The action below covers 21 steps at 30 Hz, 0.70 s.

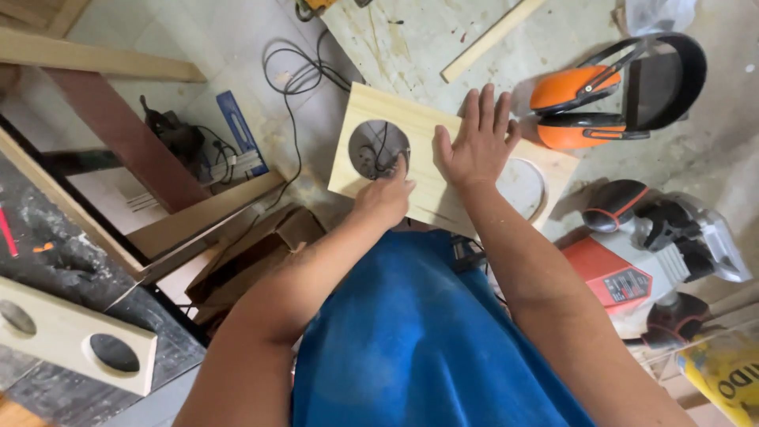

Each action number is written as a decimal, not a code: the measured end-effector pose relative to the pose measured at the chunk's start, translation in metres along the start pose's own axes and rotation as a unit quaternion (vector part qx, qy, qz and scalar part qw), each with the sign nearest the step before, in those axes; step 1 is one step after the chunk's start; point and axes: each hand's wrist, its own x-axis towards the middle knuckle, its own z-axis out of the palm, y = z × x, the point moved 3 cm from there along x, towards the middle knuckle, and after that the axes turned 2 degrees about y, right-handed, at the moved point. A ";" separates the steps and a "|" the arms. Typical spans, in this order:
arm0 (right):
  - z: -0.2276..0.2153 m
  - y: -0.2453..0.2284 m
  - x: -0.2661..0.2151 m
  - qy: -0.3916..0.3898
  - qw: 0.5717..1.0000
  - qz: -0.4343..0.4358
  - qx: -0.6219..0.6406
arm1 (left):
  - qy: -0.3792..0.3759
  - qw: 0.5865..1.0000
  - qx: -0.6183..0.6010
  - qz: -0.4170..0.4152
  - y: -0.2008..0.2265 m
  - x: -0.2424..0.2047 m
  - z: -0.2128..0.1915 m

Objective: Hand-sanding the interior edges of circular cutouts in a wooden board to smooth the surface.

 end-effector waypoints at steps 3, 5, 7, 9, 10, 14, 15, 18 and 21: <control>0.002 0.003 -0.003 0.018 1.000 -0.014 -0.002 | 0.066 0.989 0.124 0.038 -0.026 -0.004 0.013; 0.001 0.004 -0.003 0.023 1.000 -0.015 -0.008 | 0.082 0.983 0.157 0.050 -0.056 0.018 0.028; 0.002 0.002 0.003 0.032 0.999 -0.011 -0.004 | 0.083 0.990 0.108 0.041 -0.022 0.017 0.012; 0.005 0.003 -0.003 0.027 1.000 -0.008 -0.003 | 0.072 0.996 0.052 0.028 -0.009 0.006 0.009; 0.006 0.004 -0.004 0.020 1.000 -0.002 -0.009 | 0.064 0.994 0.087 0.035 -0.011 -0.002 0.008; 0.006 0.004 -0.001 0.031 0.999 -0.013 -0.015 | 0.063 0.986 0.153 0.035 -0.060 0.027 0.030; 0.006 0.004 0.003 0.036 0.999 -0.011 -0.015 | 0.066 0.985 0.157 0.038 -0.040 0.029 0.022; 0.010 0.003 -0.004 0.029 0.999 -0.012 -0.011 | 0.059 0.998 0.032 0.007 -0.013 0.017 0.019; 0.009 0.006 -0.004 0.022 0.999 -0.014 -0.018 | 0.081 0.992 0.085 0.040 -0.027 0.003 0.023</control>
